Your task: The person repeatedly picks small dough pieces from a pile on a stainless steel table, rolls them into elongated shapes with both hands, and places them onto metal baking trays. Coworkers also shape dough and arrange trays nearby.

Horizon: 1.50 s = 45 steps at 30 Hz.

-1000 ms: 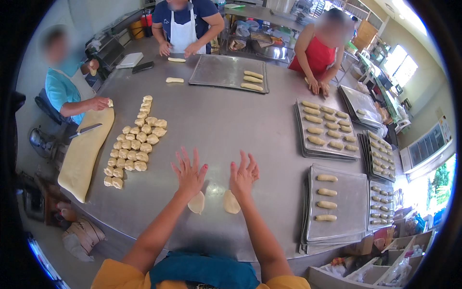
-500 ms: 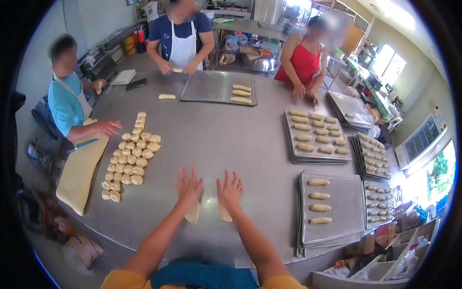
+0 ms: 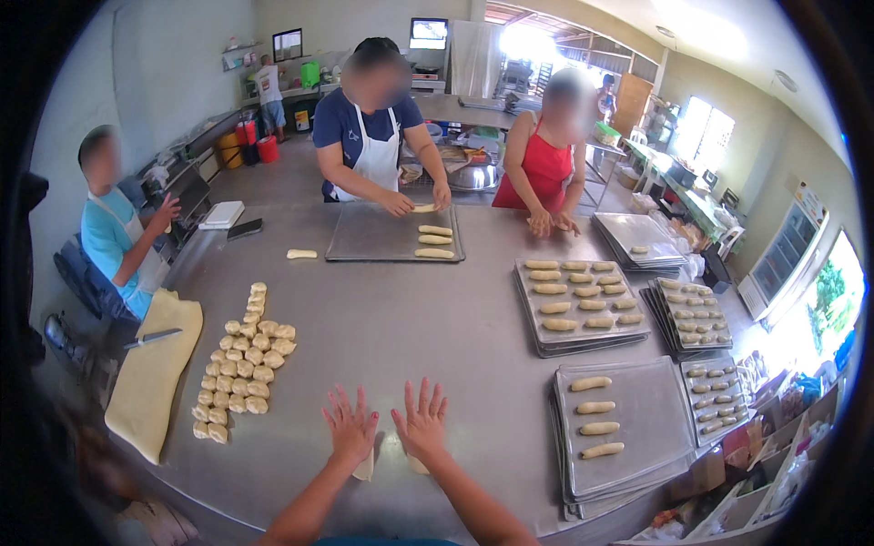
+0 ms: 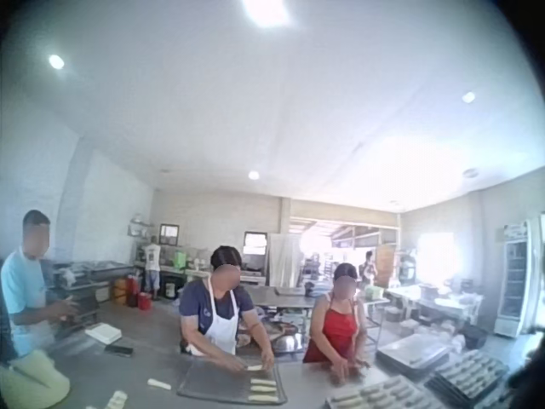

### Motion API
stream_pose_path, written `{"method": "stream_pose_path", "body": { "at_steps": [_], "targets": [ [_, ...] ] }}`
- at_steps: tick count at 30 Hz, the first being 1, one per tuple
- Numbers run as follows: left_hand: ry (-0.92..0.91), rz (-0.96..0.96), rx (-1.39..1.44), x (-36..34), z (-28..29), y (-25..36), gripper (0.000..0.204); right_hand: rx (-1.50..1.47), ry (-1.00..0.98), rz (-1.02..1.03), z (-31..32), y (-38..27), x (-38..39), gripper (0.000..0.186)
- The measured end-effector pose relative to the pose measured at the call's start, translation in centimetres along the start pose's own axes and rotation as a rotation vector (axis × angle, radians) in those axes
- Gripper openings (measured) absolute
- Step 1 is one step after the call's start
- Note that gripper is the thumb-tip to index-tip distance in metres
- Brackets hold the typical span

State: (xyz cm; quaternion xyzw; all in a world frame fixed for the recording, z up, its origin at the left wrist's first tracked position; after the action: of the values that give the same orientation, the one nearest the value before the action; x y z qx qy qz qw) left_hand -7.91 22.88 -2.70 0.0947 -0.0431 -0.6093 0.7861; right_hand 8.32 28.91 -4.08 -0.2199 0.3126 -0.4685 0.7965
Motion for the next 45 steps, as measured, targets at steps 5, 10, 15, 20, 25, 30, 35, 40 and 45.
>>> {"method": "stream_pose_path", "body": {
  "at_steps": [5, 10, 15, 20, 25, 30, 35, 40, 45],
  "targets": [
    [-0.128, -0.013, -0.029, -1.0, -3.1, -0.6, 0.068, 0.095, -0.167, -0.103, -2.3, 1.4, -1.5, 0.070],
    [-0.079, -0.057, 0.009, -1.3, -4.8, -1.4, 0.065, 0.108, -0.213, -0.112, -3.7, 3.3, -0.5, 0.068],
    [-0.169, -0.125, 0.027, -0.1, -5.6, -2.0, 0.067, 0.194, -0.406, -0.044, -3.8, 4.7, 0.9, 0.064],
    [-0.152, -0.217, -0.033, 3.3, -5.5, -2.7, 0.059, 0.092, -0.367, 0.029, -2.5, 3.9, 4.3, 0.057],
    [-0.141, -0.212, 0.053, 4.6, -1.9, -2.5, 0.046, 0.078, -0.554, -0.112, 0.0, 1.3, 5.0, 0.043],
    [-0.038, -0.191, 0.042, 8.2, 1.2, -1.5, 0.042, -0.010, -0.278, 0.019, 1.4, -0.6, 9.1, 0.044],
    [0.052, -0.223, -0.072, 10.0, 2.8, -0.3, 0.039, 0.248, -0.233, 0.265, 0.8, -0.9, 9.4, 0.044],
    [-0.203, -0.020, 0.009, 1.9, 4.2, -1.0, 0.035, -0.280, -0.088, -0.063, 4.1, -0.5, 0.5, 0.026],
    [0.134, -0.027, 0.050, -0.2, 1.0, 0.4, 0.038, 0.122, 0.145, -0.040, 1.2, -1.9, -0.8, 0.025]
  ]
}}
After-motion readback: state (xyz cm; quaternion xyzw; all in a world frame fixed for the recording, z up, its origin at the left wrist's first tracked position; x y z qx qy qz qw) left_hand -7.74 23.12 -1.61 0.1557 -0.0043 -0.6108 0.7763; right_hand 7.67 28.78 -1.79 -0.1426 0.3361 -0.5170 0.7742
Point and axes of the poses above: each hand's wrist, its own x-axis away from the middle knuckle, its own z-axis out of the back of the hand, y = z × x, the point moved 2 cm from there along -x, towards the middle knuckle, and after that the axes turned 14 degrees about -x, right-handed, at the moved point
